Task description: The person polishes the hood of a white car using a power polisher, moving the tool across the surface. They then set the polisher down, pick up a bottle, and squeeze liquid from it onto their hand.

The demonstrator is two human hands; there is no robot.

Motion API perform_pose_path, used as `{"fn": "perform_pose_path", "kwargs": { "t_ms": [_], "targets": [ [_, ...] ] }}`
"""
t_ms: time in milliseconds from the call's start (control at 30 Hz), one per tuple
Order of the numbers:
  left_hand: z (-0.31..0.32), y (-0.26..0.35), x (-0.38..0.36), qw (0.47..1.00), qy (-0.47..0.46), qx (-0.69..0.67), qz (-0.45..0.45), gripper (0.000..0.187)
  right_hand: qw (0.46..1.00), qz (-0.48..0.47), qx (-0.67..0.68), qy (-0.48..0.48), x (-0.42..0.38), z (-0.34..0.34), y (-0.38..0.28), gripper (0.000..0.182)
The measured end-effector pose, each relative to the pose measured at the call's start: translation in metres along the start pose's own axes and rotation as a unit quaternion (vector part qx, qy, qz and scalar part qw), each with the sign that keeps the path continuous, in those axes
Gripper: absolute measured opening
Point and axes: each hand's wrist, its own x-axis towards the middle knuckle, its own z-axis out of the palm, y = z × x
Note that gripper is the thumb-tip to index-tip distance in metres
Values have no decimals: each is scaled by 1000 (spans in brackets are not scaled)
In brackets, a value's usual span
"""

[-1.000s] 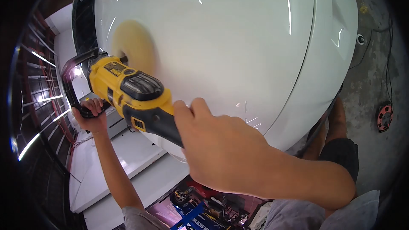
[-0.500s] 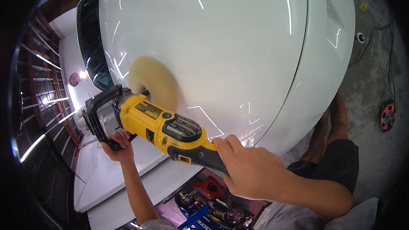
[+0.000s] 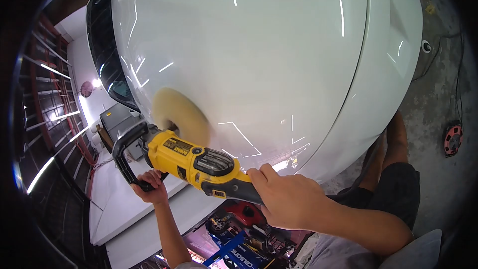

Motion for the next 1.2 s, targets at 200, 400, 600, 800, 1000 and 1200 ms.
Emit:
{"fn": "perform_pose_path", "kwargs": {
  "t_ms": [200, 400, 600, 800, 1000, 1200],
  "targets": [
    [18, 12, -1, 999, 21, 32, 11, 56, 1000, -10, 9, -11, -2, -30, 1, 59],
    [57, 39, -4, 997, 42, 67, 24, 55, 999, -21, -28, -11, -30, -76, -4, 64],
    [67, 44, -5, 997, 40, 64, 7, 57, 999, 4, -40, -31, -45, -85, -9, 66],
    [58, 41, 14, 999, 30, 32, -7, 59, 1000, -26, -7, -10, -40, -69, -6, 63],
    [19, 39, 74, 1000, 0, -2, -3, 55, 999, -5, 35, 27, -4, -65, -42, 50],
    [-9, 29, 102, 1000, 7, -12, 18, 54, 998, -14, 10, 62, 33, -59, -61, 29]
  ]
}}
